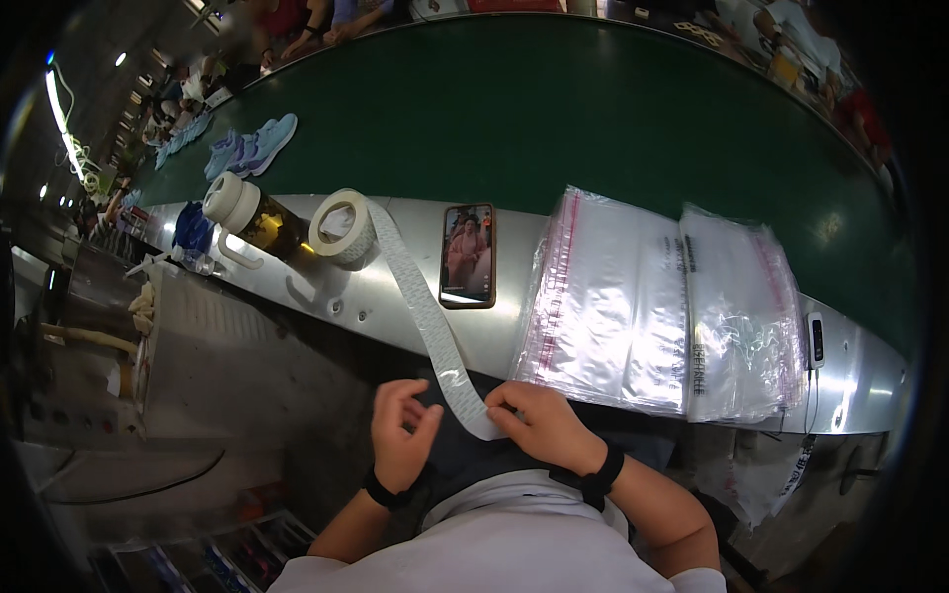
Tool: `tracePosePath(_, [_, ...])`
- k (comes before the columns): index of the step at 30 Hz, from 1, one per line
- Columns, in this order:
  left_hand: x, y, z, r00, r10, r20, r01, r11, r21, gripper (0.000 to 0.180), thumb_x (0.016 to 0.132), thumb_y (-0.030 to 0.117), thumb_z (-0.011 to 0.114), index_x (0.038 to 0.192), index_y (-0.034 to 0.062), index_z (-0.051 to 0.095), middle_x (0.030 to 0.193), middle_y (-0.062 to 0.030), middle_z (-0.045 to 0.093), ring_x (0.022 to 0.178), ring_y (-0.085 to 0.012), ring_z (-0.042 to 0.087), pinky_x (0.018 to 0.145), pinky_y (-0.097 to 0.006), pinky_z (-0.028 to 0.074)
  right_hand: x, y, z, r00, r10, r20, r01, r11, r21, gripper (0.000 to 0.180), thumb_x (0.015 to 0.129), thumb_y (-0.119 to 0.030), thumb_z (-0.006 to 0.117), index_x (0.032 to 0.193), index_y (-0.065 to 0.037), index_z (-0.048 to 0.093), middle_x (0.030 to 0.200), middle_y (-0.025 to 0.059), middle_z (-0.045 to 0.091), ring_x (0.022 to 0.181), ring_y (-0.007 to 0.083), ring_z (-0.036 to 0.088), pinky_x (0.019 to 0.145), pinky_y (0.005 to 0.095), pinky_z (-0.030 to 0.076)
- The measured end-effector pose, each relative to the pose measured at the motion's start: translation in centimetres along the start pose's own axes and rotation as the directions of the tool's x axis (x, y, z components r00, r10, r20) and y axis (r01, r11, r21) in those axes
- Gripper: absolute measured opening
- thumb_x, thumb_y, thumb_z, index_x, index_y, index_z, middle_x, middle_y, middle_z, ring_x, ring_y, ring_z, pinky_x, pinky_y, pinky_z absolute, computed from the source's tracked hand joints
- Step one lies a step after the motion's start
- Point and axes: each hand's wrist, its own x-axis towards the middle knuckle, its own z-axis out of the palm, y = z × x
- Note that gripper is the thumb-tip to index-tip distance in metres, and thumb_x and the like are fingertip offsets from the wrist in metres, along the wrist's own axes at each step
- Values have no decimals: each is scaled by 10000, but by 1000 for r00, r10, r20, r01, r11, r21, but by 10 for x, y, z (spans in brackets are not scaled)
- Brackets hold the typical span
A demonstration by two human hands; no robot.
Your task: The recorder is labeling and packing pairs of light blue athletic shoes into plastic bags at a factory workstation.
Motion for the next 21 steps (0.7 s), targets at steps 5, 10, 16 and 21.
tracePosePath(5, [-9,-11,18,959,-56,277,137,949,-283,174,862,86,606,1000,-15,577,943,-65,562,782,-99,584,660,-233,479,16,4,14,985,-167,29,167,986,21,122,821,-145,608,864,-33,595,775,117,591,733,274,589,647,333,461])
tracePosePath(10, [4,-13,17,933,-228,278,316,889,-332,120,894,97,559,933,-12,592,798,-17,574,735,-63,548,662,-205,451,17,8,20,995,-101,-27,100,994,-47,153,836,-165,594,797,-24,548,784,126,572,710,310,567,629,367,446])
tracePosePath(16, [22,-13,0,898,-292,330,406,840,-361,173,922,118,513,951,-19,614,891,-53,634,752,-74,567,699,-212,468,10,11,8,999,37,-36,-39,997,-64,148,841,-174,596,816,-34,555,784,121,567,705,299,575,633,356,450])
tracePosePath(21, [13,-15,17,873,-150,465,344,864,-367,197,887,49,567,1067,-31,555,943,-53,633,835,-93,592,731,-227,486,15,10,18,981,-142,-135,130,987,-96,121,829,-162,607,808,-46,582,802,110,586,716,295,595,623,348,468])
